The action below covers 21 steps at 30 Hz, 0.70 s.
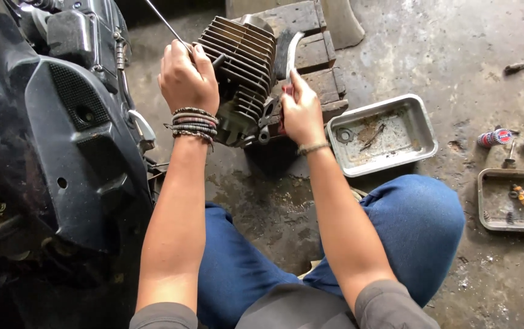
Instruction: Cleaning a motorcycle engine cylinder head using a wire brush and a scraper to remove dirt and carbon buildup.
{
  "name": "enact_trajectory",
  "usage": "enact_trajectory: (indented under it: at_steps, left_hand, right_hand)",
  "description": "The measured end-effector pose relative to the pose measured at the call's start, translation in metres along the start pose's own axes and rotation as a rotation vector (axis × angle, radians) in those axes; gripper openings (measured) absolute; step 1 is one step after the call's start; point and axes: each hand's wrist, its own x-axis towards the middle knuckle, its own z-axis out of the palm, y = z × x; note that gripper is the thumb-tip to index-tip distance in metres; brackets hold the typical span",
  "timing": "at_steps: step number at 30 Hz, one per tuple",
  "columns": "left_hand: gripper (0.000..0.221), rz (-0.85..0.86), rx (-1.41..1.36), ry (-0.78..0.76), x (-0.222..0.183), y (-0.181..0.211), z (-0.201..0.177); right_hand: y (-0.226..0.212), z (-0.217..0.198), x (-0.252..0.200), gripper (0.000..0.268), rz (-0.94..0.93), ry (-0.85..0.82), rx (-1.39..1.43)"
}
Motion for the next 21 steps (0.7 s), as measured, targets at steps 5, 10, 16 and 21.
enact_trajectory:
  at_steps: [5,10,16,21]
  left_hand:
    - [0.014,0.013,0.021,0.022,0.002,0.001,0.002]
    - [0.014,0.006,0.02,0.0,0.001,-0.001,0.001]
    - [0.013,0.008,0.028,0.025,0.0,0.002,0.001]
    - [0.016,0.065,-0.004,0.052,0.0,0.0,0.0]
  right_hand:
    - [-0.045,-0.016,-0.011,0.059,0.06,-0.061,-0.07]
    - [-0.033,-0.012,-0.006,0.061,0.024,-0.071,-0.087]
    - [-0.054,-0.018,-0.023,0.061,0.059,-0.087,-0.201]
    - [0.008,-0.007,0.015,0.059,-0.062,-0.011,-0.089]
